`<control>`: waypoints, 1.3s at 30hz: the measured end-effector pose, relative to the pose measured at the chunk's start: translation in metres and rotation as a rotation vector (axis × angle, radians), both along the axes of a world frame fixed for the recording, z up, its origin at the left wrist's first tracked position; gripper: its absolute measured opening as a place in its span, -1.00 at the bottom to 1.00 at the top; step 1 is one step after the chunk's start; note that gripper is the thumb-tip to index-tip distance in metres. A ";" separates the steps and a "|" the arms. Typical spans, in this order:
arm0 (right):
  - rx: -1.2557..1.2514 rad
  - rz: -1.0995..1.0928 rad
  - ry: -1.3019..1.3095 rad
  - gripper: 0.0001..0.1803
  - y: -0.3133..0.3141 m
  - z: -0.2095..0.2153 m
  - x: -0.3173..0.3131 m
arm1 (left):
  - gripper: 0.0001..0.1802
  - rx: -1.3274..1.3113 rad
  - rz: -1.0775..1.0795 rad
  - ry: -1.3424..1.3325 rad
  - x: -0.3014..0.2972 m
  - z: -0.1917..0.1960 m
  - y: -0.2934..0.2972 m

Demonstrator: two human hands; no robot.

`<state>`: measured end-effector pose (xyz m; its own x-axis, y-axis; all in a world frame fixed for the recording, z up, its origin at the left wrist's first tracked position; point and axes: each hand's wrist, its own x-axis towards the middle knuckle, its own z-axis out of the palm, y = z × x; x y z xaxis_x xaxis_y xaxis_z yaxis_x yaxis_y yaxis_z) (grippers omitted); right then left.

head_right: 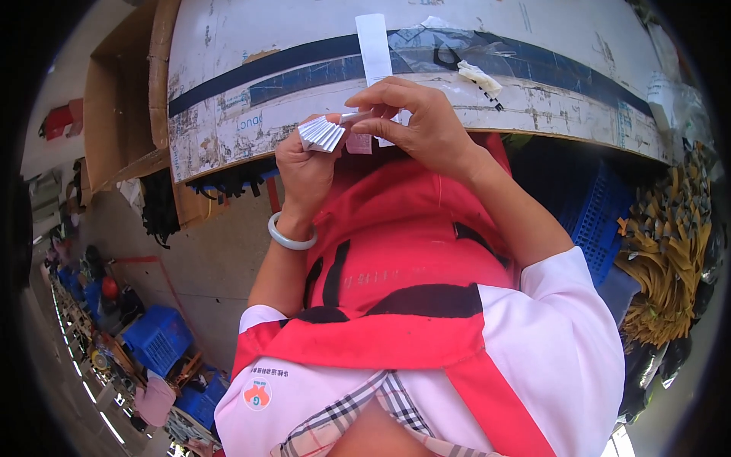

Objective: Folding printed paper labels or instructions by hand.

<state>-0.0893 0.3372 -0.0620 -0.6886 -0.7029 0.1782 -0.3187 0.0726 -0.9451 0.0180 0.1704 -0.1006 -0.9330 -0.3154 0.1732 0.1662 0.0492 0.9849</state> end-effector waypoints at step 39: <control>0.344 -0.318 0.511 -0.78 -0.002 -0.065 -0.046 | -0.70 0.780 -0.261 -0.371 0.011 -0.009 0.007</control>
